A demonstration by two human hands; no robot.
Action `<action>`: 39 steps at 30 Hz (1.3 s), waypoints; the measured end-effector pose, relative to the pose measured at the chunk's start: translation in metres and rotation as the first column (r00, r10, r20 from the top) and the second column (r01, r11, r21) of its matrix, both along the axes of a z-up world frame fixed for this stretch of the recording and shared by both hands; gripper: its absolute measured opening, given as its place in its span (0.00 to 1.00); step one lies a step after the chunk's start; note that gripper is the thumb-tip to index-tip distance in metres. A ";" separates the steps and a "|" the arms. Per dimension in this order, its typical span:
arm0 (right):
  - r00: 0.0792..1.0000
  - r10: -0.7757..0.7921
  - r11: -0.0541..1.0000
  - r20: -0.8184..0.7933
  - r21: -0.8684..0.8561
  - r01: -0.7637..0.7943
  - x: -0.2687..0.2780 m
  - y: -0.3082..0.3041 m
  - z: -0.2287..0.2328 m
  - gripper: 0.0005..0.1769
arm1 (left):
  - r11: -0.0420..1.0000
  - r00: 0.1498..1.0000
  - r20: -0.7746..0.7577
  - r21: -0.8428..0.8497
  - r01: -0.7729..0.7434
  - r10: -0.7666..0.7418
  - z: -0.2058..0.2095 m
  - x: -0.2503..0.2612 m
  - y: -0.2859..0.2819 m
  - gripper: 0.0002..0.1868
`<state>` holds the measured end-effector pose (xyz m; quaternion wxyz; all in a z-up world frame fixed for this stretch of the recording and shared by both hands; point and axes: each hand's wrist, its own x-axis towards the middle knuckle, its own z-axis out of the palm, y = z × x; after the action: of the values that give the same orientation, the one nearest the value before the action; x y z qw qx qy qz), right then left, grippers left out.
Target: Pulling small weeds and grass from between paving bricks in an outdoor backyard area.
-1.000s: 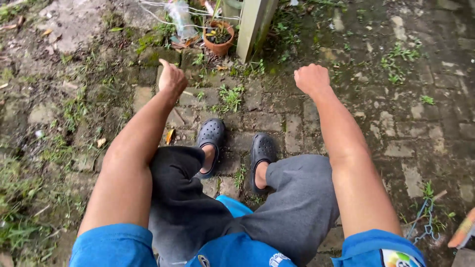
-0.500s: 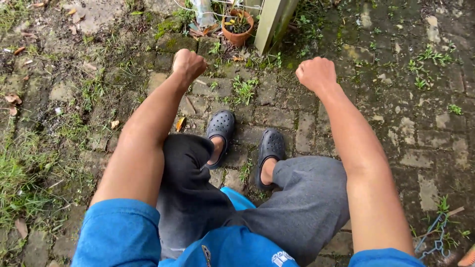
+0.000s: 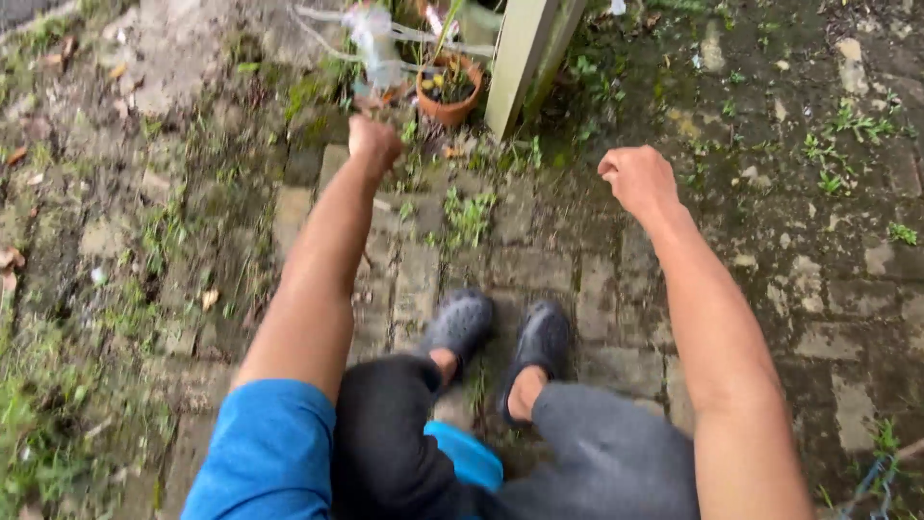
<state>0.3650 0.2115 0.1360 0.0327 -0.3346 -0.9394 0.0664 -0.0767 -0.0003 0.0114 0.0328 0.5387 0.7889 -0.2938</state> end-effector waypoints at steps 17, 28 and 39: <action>0.954 -0.281 0.827 0.103 -0.478 0.295 0.004 0.038 -0.162 0.16 | 0.987 0.966 0.202 -0.015 -0.161 0.160 -0.125 0.005 0.084 0.39; 0.963 -0.246 0.828 0.109 -0.492 0.267 -0.015 0.037 -0.147 0.18 | 0.882 0.932 0.086 0.303 -0.362 0.353 -0.251 -0.033 0.100 0.21; 0.956 -0.252 0.846 0.150 -0.445 0.293 -0.014 0.037 -0.164 0.16 | 0.885 0.921 0.323 0.333 -0.324 0.216 -0.168 -0.045 0.070 0.13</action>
<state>0.3514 0.2485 -0.0276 -0.0793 -0.4652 -0.8397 0.2687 -0.1214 0.0693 -0.1563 0.0787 0.4541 0.8861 -0.0495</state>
